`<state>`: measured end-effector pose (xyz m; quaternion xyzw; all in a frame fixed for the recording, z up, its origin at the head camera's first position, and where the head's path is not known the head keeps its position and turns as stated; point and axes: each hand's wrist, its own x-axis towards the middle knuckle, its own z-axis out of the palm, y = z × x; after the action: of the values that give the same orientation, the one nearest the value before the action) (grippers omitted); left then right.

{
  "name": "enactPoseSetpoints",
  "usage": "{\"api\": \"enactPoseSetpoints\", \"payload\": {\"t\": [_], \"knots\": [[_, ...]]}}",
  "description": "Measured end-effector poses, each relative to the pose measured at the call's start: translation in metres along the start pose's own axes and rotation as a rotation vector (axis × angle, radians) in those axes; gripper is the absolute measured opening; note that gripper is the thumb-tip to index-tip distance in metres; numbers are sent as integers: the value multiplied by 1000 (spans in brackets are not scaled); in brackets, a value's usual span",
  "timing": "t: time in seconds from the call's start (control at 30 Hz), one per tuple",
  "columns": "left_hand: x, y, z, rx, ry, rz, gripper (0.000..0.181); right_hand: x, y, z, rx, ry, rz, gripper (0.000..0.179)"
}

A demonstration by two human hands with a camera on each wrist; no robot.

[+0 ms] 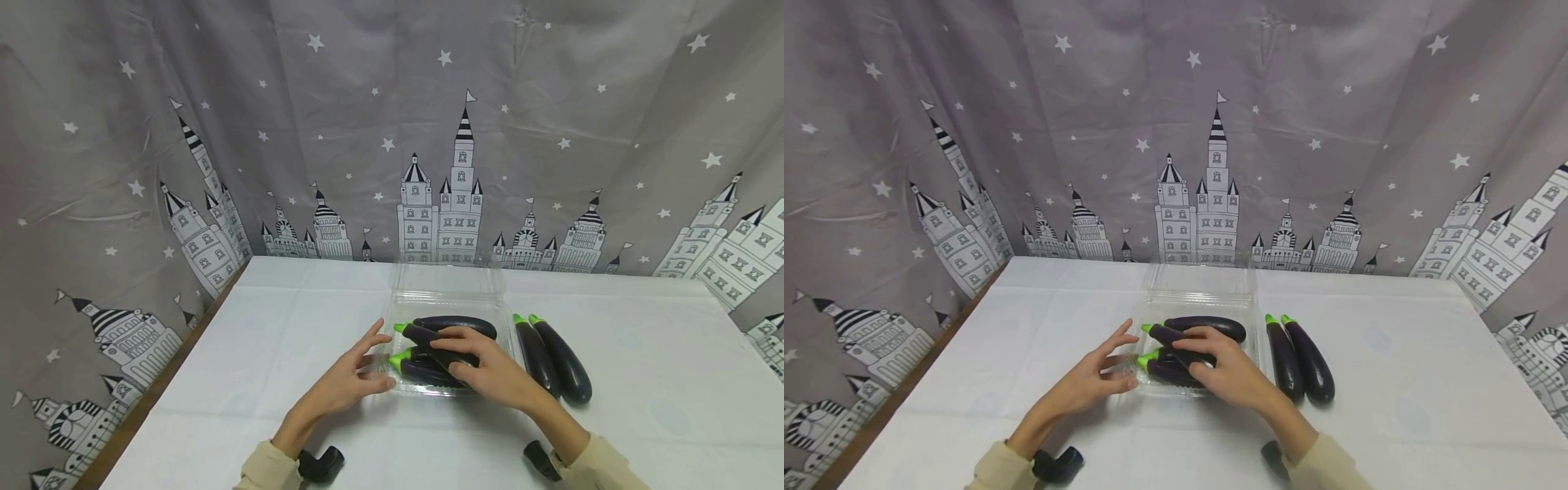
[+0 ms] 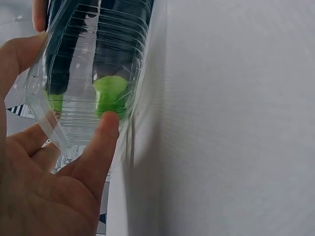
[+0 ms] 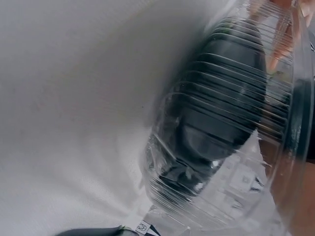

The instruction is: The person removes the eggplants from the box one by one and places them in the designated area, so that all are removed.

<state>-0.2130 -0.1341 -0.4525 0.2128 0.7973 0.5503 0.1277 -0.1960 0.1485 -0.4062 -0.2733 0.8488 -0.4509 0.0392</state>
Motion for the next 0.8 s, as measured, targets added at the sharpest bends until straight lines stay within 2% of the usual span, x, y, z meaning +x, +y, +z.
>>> {"api": "enactPoseSetpoints", "payload": {"t": [0.37, 0.8], "knots": [[0, -1, 0, -8, -5, 11, 66, -7, -2, -4, 66, 76, 45, 39], [-1, 0, -1, 0, -10, 7, 66, -15, -1, -11, 163, 68, 131, 43]]}}
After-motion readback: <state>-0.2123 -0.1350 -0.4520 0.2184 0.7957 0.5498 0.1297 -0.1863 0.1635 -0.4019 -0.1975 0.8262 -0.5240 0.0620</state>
